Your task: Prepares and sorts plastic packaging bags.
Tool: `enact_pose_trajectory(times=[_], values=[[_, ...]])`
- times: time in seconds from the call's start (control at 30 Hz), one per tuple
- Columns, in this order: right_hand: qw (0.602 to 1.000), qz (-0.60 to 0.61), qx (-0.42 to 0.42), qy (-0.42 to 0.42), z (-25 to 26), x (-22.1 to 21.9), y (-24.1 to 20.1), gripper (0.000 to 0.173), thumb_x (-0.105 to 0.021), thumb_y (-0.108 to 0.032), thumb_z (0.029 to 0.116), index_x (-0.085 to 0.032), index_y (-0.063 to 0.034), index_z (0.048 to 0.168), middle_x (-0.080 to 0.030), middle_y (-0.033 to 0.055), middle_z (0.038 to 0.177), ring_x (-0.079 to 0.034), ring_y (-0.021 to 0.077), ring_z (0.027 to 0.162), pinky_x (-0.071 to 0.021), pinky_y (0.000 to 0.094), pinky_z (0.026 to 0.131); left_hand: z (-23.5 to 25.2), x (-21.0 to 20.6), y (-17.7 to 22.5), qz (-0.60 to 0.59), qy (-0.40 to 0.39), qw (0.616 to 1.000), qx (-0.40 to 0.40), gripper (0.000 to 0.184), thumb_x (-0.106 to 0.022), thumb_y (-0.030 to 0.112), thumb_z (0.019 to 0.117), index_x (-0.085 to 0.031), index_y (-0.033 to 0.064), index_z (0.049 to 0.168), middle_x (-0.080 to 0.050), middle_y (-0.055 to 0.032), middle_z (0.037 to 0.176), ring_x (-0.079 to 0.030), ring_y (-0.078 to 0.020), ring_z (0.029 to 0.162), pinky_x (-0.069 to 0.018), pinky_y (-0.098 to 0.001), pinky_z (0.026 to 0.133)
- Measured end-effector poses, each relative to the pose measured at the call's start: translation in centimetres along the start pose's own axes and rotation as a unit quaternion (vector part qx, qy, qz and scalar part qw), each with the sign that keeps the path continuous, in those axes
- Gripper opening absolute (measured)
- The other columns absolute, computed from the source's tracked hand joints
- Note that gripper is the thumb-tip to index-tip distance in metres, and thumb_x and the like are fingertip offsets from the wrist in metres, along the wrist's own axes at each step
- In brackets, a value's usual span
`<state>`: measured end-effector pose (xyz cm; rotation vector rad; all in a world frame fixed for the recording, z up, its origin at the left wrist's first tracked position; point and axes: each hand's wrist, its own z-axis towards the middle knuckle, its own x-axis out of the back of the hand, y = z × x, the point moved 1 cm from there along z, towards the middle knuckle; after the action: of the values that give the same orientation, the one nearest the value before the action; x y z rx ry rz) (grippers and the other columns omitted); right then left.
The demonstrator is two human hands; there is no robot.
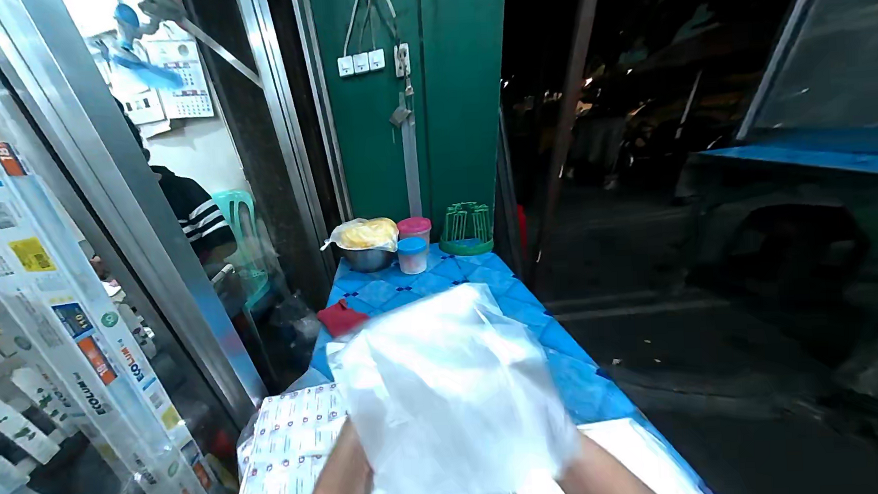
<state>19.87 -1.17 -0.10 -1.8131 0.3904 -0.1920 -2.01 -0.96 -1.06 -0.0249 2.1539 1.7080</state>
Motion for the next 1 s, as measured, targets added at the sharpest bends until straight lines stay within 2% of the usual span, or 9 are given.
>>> enact_pose_trajectory(times=[0.13, 0.2, 0.33, 0.4, 0.53, 0.63, 0.73, 0.83, 1.0], values=[[0.995, -0.082, 0.024, 0.056, 1.9, -0.1, 9.3, 0.031, -0.052, -0.004, 0.1021, -0.050, 0.0073, 0.131, -0.064, 0.0218, 0.103, -0.064, 0.0263, 0.088, -0.0537, 0.0444, 0.080, 4.3, -0.7, -6.7, 0.114, 0.050, 0.991, 0.043, 0.033, -0.035, 0.007, 0.1095, -0.047, -0.0087, 0.136, -0.060, -0.0193, 0.118, -0.060, -0.0189, 0.103, -0.0516, -0.0371, 0.091], [0.997, -0.051, -0.010, 0.060, 1.9, 0.2, 9.7, 0.028, -0.053, -0.004, 0.1032, -0.050, 0.0049, 0.130, -0.063, 0.0186, 0.099, -0.063, 0.0234, 0.083, -0.0537, 0.0414, 0.076, 4.2, -0.9, -7.2, 0.119, 0.075, 0.989, 0.040, 0.033, -0.038, 0.005, 0.1086, -0.047, -0.0088, 0.137, -0.060, -0.0218, 0.121, -0.060, -0.0210, 0.106, -0.0513, -0.0384, 0.093], [0.991, 0.101, -0.063, 0.055, -0.5, 0.7, 7.8, 0.013, -0.046, -0.005, 0.1059, -0.052, -0.0022, 0.117, -0.057, 0.0038, 0.075, -0.051, 0.0085, 0.053, -0.0436, 0.0240, 0.048, 1.3, -1.2, -5.8, 0.133, 0.095, 0.983, 0.085, 0.030, -0.042, 0.006, 0.1078, -0.051, -0.0068, 0.133, -0.062, -0.0177, 0.112, -0.061, -0.0185, 0.098, -0.0517, -0.0374, 0.088], [0.991, 0.117, -0.070, 0.020, -1.9, 0.9, 7.5, 0.015, -0.045, 0.001, 0.1018, -0.048, -0.0028, 0.116, -0.058, 0.0048, 0.081, -0.054, 0.0096, 0.057, -0.0475, 0.0260, 0.054, 0.6, -0.5, -6.0, 0.167, 0.058, 0.980, 0.092, 0.032, -0.043, 0.001, 0.1047, -0.049, -0.0084, 0.135, -0.061, -0.0189, 0.113, -0.061, -0.0193, 0.098, -0.0522, -0.0383, 0.088], [0.999, -0.038, -0.012, 0.013, -1.3, 1.1, 9.7, 0.018, -0.058, 0.011, 0.0868, -0.055, -0.0015, 0.098, -0.056, 0.0039, 0.077, -0.052, 0.0094, 0.058, -0.0441, 0.0259, 0.053, 1.6, 0.4, -7.1, 0.311, 0.012, 0.946, 0.089, 0.047, -0.058, 0.001, 0.0983, -0.044, -0.0111, 0.142, -0.056, -0.0292, 0.136, -0.056, -0.0325, 0.127, -0.0443, -0.0470, 0.109], [0.980, -0.195, 0.015, 0.026, -0.3, 1.4, 9.6, 0.017, -0.063, 0.005, 0.0864, -0.064, 0.0026, 0.103, -0.064, 0.0150, 0.094, -0.063, 0.0232, 0.084, -0.0524, 0.0422, 0.075, 2.6, -0.6, -6.4, 0.451, 0.027, 0.885, 0.112, 0.061, -0.067, 0.006, 0.0944, -0.039, -0.0085, 0.147, -0.054, -0.0296, 0.141, -0.052, -0.0384, 0.134, -0.0409, -0.0520, 0.112], [0.915, -0.399, 0.038, 0.047, -1.5, 0.4, 7.5, 0.028, -0.060, -0.008, 0.0970, -0.069, 0.0020, 0.121, -0.064, 0.0251, 0.125, -0.064, 0.0399, 0.114, -0.0501, 0.0550, 0.097, 2.9, -1.4, -5.2, 0.564, 0.021, 0.816, 0.124, 0.083, -0.076, 0.012, 0.0874, -0.029, -0.0055, 0.154, -0.048, -0.0282, 0.148, -0.049, -0.0404, 0.137, -0.0407, -0.0541, 0.112], [0.848, -0.522, 0.070, 0.062, -1.7, -0.5, 7.2, 0.032, -0.054, -0.016, 0.1023, -0.069, 0.0006, 0.126, -0.064, 0.0262, 0.130, -0.066, 0.0428, 0.113, -0.0524, 0.0564, 0.095, 3.4, -1.4, -4.8, 0.572, 0.009, 0.816, 0.088, 0.072, -0.074, 0.017, 0.0908, -0.040, -0.0050, 0.150, -0.049, -0.0253, 0.148, -0.048, -0.0361, 0.139, -0.0383, -0.0507, 0.114], [0.842, -0.537, 0.051, 0.008, -1.3, -0.2, 5.9, 0.035, -0.047, -0.012, 0.1048, -0.064, 0.0029, 0.131, -0.064, 0.0248, 0.133, -0.064, 0.0416, 0.121, -0.0487, 0.0571, 0.101, 4.9, -0.7, -4.8, 0.535, 0.042, 0.841, 0.061, 0.044, -0.053, 0.007, 0.1031, -0.048, -0.0121, 0.142, -0.052, -0.0296, 0.145, -0.047, -0.0376, 0.140, -0.0341, -0.0476, 0.117]])
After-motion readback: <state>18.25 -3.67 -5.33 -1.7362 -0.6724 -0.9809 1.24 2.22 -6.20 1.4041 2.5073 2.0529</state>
